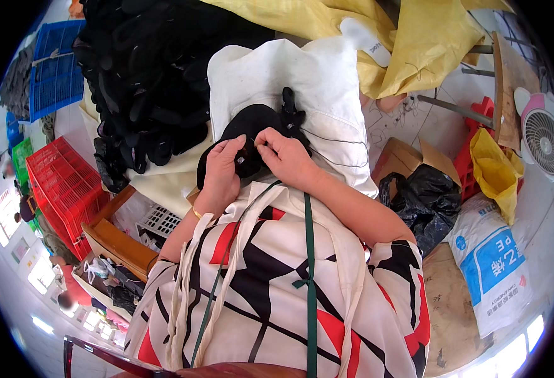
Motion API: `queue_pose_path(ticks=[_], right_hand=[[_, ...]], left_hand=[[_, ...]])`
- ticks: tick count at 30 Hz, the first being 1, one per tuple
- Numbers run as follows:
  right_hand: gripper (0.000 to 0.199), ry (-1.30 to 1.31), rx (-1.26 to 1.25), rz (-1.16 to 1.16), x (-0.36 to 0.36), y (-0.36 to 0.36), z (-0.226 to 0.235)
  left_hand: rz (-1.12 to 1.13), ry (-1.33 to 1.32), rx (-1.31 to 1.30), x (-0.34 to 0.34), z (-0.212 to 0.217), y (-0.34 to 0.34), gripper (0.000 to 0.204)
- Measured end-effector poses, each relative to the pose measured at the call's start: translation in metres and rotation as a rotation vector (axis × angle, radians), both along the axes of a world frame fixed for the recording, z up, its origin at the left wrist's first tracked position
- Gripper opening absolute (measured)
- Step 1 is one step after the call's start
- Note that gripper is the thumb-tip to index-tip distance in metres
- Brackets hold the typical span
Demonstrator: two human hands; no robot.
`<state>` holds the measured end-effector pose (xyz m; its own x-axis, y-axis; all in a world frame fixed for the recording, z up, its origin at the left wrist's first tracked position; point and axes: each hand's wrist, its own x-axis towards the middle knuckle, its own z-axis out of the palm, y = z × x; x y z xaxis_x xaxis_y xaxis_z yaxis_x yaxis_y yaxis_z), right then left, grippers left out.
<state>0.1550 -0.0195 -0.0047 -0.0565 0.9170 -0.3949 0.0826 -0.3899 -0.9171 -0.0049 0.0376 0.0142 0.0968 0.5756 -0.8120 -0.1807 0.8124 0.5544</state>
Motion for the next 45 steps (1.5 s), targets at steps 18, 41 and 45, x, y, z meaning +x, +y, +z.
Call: queue_pose_path(ticks=[18,41,45], right_hand=[[0.016,-0.457,0.341,0.085,0.009,0.041,0.013],[0.013,-0.223,0.768,-1.595,0.462,-0.065,0.166],[0.016,-0.75,0.717,-1.753,0.481,-0.131,0.16]], left_hand=[[-0.134,-0.087,0.092,-0.006,-0.008,-0.015,0.014],[-0.594,0.154,0.228,-0.013,0.014,0.047,0.034],[-0.963,0.315,0.323,-0.005,0.018,0.088,0.038]])
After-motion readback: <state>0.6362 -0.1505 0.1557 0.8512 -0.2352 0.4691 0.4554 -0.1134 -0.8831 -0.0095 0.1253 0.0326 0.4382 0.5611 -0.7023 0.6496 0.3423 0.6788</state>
